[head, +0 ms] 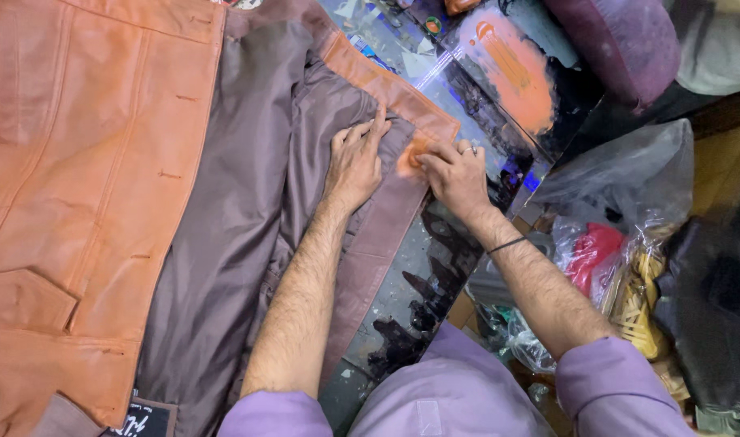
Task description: The person spreads a brown leather jacket flat on a work table and rubs orange dye onto its border trim using a small sponge dauber, working the pigment along the edges section by section and repositioning the jacket as they go.
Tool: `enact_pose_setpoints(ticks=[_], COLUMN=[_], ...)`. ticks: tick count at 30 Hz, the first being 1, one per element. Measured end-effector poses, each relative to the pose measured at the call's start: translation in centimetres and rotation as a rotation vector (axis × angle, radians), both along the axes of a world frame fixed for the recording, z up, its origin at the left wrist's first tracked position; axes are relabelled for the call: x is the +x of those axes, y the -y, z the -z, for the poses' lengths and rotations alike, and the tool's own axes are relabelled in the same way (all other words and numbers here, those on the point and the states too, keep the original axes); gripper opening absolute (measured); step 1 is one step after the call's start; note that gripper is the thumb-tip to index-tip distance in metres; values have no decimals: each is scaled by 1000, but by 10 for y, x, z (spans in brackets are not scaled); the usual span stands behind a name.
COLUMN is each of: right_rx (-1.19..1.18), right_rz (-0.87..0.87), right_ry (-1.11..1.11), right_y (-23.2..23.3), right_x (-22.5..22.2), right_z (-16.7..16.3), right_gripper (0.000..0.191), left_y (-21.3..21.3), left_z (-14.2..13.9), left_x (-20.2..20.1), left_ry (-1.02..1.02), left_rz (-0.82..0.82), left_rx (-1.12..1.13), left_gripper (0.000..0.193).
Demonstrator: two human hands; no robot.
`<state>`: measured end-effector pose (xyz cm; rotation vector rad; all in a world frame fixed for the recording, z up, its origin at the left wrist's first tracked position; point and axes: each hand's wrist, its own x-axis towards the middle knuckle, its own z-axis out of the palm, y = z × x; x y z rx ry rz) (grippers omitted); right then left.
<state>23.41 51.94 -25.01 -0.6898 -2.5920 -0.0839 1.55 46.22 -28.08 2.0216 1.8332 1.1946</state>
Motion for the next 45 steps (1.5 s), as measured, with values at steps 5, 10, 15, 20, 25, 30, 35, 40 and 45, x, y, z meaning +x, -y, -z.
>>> enact_pose_setpoints(ticks=[5, 10, 15, 20, 25, 30, 35, 40, 45], right_rx=[4, 37, 58, 38, 7, 43, 16, -48, -49], right_rz=[-170, 125, 6, -127, 39, -21, -173, 25, -135], right_ry=[31, -57, -25, -26, -36, -28, -30, -44, 16], right_y=[12, -2, -15, 0, 20, 35, 51, 57, 64], right_x=[19, 27, 11, 8, 9, -5, -13, -10, 12], right_z=[-3, -1, 5, 0, -4, -3, -6, -6, -6], right_gripper=[20, 16, 21, 19, 16, 14, 18, 20, 20], left_y=[11, 48, 88, 106, 135, 151, 153, 155, 156], left_z=[0, -5, -3, -8, -18, -25, -30, -31, -32], left_x=[4, 29, 35, 39, 60, 63, 64, 66, 67], left_ry=[12, -190, -78, 41, -7, -110, -126, -122, -133], left_rz=[-82, -192, -228, -219, -201, -252, -255, -249, -244], left_rx=[104, -63, 10, -79, -179, -240, -268, -279, -261], left_gripper=[86, 79, 75, 79, 94, 106, 106, 107, 108])
